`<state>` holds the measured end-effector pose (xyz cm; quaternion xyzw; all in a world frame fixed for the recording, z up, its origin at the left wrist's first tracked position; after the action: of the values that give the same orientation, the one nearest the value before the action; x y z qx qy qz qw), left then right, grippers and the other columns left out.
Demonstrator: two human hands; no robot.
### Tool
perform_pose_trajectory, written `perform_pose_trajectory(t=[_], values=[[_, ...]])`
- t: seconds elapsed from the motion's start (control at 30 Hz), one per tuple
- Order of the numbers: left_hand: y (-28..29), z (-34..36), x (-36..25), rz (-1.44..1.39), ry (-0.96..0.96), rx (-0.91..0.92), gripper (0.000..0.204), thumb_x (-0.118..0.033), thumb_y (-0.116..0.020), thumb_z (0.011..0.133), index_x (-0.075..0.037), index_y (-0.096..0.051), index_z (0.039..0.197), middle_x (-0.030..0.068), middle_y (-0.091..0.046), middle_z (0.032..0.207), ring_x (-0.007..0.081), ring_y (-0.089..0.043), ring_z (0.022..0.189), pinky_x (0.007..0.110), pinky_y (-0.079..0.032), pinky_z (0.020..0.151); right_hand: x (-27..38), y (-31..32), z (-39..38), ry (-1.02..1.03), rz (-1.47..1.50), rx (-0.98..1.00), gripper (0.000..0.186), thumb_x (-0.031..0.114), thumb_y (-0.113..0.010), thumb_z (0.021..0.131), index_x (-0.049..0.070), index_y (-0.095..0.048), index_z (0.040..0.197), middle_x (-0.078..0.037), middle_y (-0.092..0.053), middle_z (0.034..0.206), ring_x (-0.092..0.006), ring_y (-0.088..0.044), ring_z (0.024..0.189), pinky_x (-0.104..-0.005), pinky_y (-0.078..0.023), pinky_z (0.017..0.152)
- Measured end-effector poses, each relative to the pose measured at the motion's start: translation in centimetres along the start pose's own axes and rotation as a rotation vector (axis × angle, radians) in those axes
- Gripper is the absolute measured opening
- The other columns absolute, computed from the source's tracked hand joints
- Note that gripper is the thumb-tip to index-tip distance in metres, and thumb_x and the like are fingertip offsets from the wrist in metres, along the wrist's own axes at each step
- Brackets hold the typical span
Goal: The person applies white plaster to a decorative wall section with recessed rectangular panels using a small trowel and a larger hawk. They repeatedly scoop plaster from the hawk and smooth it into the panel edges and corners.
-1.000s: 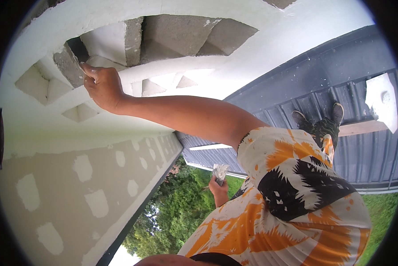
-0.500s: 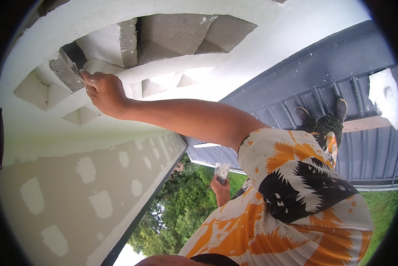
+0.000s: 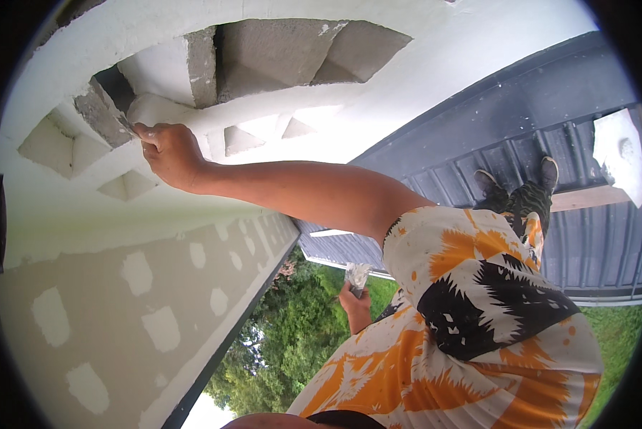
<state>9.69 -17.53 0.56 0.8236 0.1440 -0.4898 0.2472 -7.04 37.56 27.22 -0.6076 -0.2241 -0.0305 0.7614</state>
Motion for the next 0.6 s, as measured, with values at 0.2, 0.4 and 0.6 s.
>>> perform_pose_trajectory(t=[0.2,0.4,0.6], values=[[-2.7,-2.7,-0.7,-0.04,-0.024,-0.024,0.025,-0.019,-0.047,0.096,-0.005,-0.063,0.108,0.0064,-0.068,0.098,0.0194,-0.065,0.078,0.032,-0.048,0.058,0.1,2.6,-1.5,-0.336,0.136,0.026,0.019,-0.001,-0.049,0.083,0.0,-0.065,0.092,-0.013,-0.051,0.061,-0.019,-0.048,0.056,-0.0356,-0.042,0.057],[-1.1,-1.7,0.2,-0.074,0.013,0.01,0.026,-0.019,-0.048,0.096,-0.004,-0.062,0.11,0.0062,-0.069,0.096,0.0211,-0.066,0.077,0.034,-0.049,0.057,-1.0,2.9,3.0,-0.575,0.16,0.135,0.014,0.006,-0.057,0.072,-0.005,-0.053,0.062,-0.017,-0.056,0.062,-0.0221,-0.053,0.06,-0.0417,-0.039,0.056],[-2.4,-2.5,-0.2,-0.052,0.005,0.0,0.025,-0.02,-0.047,0.097,-0.004,-0.061,0.112,0.0056,-0.069,0.094,0.0191,-0.067,0.073,0.031,-0.046,0.051,-2.7,1.0,6.1,-0.731,0.248,0.107,0.018,0.005,-0.06,0.075,-0.006,-0.051,0.064,-0.014,-0.056,0.069,-0.0164,-0.047,0.06,-0.0411,-0.034,0.049]])
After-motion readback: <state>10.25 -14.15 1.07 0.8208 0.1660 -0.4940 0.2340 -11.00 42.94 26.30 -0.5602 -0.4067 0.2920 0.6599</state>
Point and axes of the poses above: each hand's wrist, its own z-axis towards the middle knuckle, its own y-axis out of the back of the hand, x = y × z, the point moved 5 cm from there along z, towards the middle knuckle
